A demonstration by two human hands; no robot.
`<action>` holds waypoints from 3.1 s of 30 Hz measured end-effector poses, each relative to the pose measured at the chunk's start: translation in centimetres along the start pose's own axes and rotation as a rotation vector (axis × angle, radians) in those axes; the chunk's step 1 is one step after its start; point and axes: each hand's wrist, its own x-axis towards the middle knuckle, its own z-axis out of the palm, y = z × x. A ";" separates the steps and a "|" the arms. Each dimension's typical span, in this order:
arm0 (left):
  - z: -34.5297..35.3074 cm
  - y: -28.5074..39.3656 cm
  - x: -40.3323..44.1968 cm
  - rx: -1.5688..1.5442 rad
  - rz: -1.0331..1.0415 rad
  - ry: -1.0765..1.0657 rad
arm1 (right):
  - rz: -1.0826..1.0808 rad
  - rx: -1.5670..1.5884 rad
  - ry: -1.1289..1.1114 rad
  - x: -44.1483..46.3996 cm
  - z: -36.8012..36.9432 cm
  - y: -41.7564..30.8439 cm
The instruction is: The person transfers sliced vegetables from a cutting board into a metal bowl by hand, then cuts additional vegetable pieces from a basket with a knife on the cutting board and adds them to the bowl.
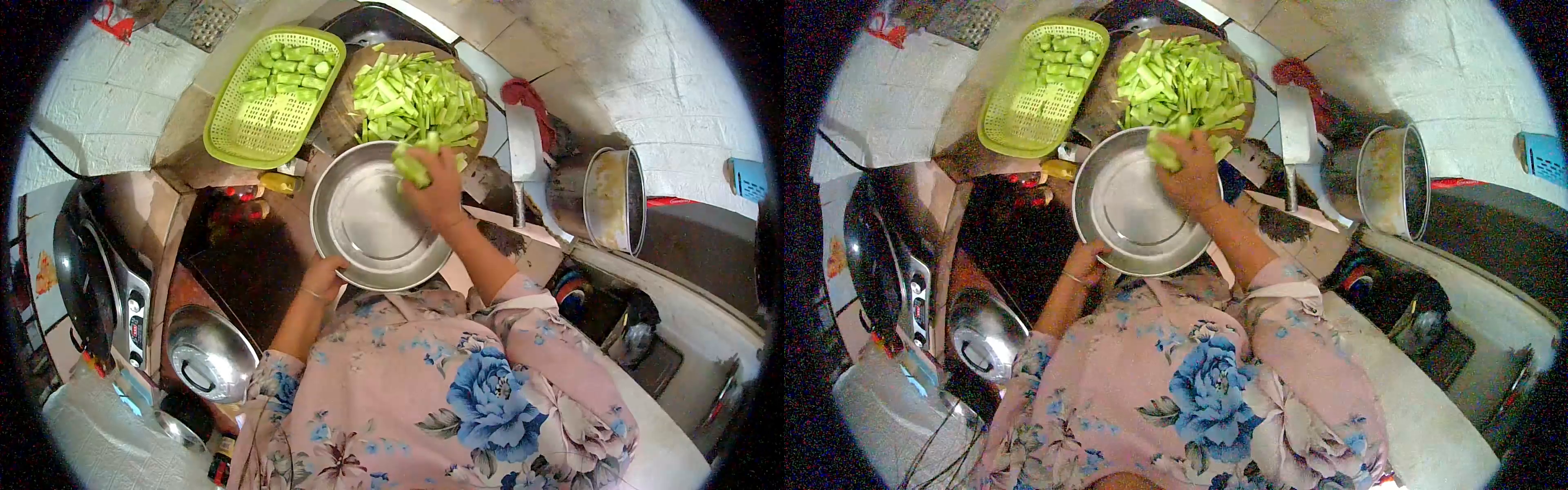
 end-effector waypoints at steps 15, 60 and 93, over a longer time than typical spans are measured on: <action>0.7 -1.0 0.0 -0.098 -0.026 0.057 | 0.081 -0.349 -0.123 12.3 -1.9 8.1; 5.0 5.1 0.0 -0.216 0.176 -0.023 | -0.430 0.126 -0.535 8.3 -0.3 -3.4; -0.4 21.1 12.1 -0.540 0.203 0.035 | 0.577 0.085 0.006 2.9 -1.2 6.3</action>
